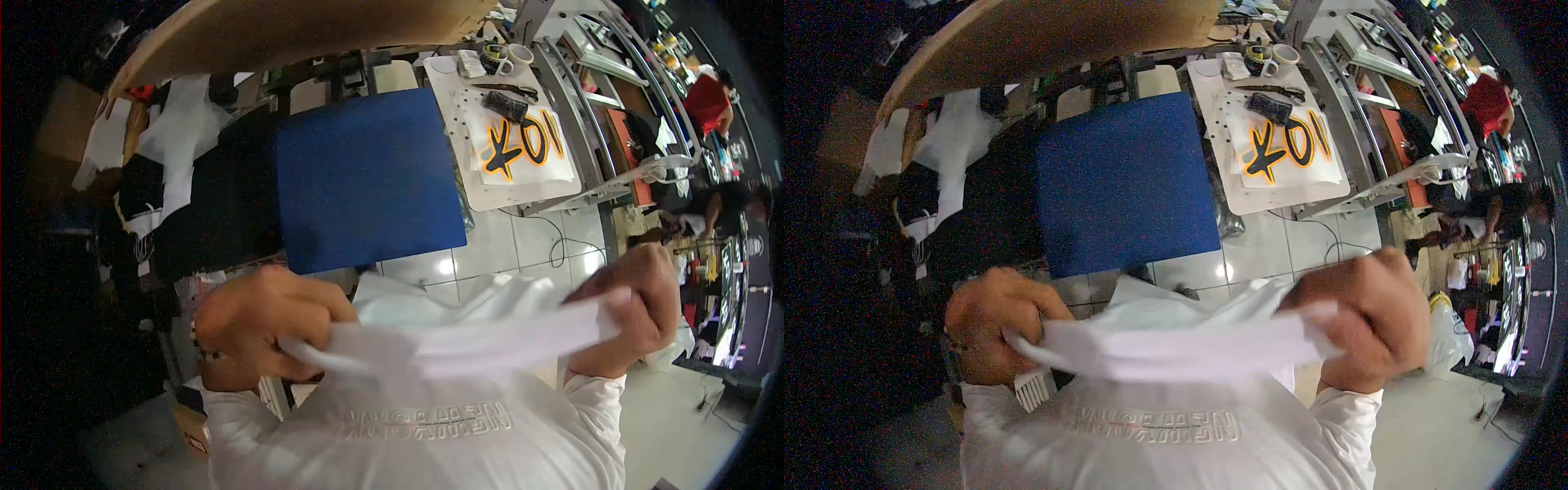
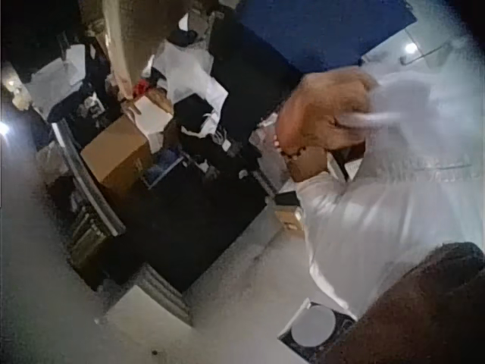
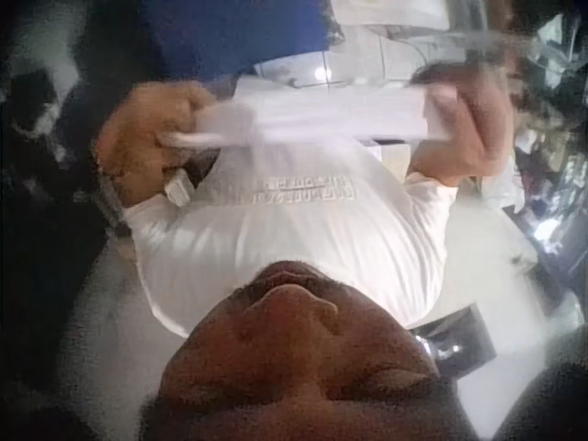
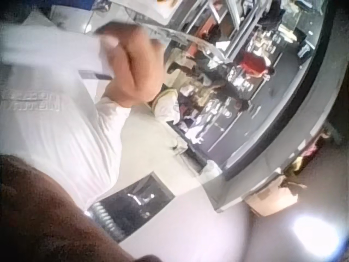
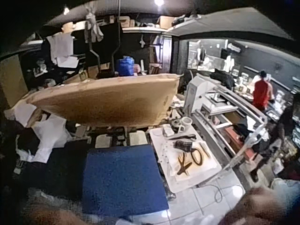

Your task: The person smooths a shirt onto a work surface, aligns a graphic transfer sheet on the fabric, presses it down by hand and with a handheld block, and lowers the heat press machine over the garment.

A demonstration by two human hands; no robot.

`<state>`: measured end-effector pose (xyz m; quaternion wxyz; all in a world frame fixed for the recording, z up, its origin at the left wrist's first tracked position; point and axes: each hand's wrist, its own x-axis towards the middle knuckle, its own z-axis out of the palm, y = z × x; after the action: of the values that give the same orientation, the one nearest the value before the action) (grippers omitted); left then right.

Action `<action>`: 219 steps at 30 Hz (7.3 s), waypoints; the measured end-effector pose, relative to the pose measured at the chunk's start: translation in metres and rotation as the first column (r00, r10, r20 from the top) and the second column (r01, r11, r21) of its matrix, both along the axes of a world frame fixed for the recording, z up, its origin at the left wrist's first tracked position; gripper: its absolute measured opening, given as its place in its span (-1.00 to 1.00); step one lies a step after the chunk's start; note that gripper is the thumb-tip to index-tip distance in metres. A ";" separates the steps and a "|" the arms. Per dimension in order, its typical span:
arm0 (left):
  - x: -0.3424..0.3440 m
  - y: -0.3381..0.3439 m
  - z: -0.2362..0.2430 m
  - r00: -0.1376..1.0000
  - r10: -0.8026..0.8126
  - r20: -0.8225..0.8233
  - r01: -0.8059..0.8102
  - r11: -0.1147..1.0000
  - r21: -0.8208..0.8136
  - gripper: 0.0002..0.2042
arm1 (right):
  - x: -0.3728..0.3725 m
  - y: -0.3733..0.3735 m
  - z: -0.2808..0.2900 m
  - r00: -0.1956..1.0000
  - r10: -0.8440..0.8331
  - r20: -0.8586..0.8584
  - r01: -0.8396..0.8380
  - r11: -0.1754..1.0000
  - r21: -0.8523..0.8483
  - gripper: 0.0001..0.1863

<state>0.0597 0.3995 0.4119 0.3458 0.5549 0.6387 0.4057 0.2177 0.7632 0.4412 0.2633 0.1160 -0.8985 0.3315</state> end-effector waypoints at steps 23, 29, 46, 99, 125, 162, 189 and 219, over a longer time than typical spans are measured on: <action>-0.186 -0.036 -0.244 0.211 0.814 0.541 -0.962 0.270 -0.030 -0.87 | -0.345 0.028 -0.278 0.800 0.366 0.475 -0.027 0.813 -0.582 -0.77; -0.204 -0.023 -0.280 0.075 0.939 0.335 -0.985 0.122 -0.120 -0.81 | -0.354 0.019 -0.315 0.859 0.132 0.494 0.077 0.922 -0.379 -0.72; -0.241 -0.003 -0.268 0.235 0.962 0.139 -0.939 0.261 -0.222 -0.80 | -0.295 0.066 -0.326 0.762 0.084 0.642 0.298 0.834 -0.464 -0.37; -0.105 0.032 -0.272 0.408 0.463 -0.787 -0.731 0.682 0.022 -0.26 | -0.177 -0.103 -0.299 0.929 -0.159 0.335 0.014 0.918 0.397 -0.23; -0.250 -0.010 -0.285 0.134 0.807 -0.575 -0.937 0.292 0.191 -0.87 | -0.286 -0.096 -0.324 0.866 0.290 0.407 0.041 0.770 -0.637 -0.78; -0.044 0.032 -0.238 0.482 0.738 -0.473 -0.600 0.671 0.435 -0.86 | -0.184 -0.139 -0.315 0.778 0.555 0.294 0.438 -0.144 -0.887 -0.75; 0.079 -0.094 -0.354 -0.054 0.866 0.497 -0.858 0.214 -0.467 -0.79 | -0.031 0.010 -0.394 0.728 0.444 0.522 0.460 0.249 -0.852 -0.83; -0.206 -0.045 -0.280 0.166 0.894 -0.416 -0.964 0.237 0.123 -0.86 | -0.329 -0.006 -0.306 0.923 -0.124 0.364 0.082 0.988 0.130 -0.83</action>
<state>-0.1464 0.3548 0.1318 -0.0704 0.0844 0.9298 0.3512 -0.1115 0.7573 0.1350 0.0991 0.0184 -0.9540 0.2822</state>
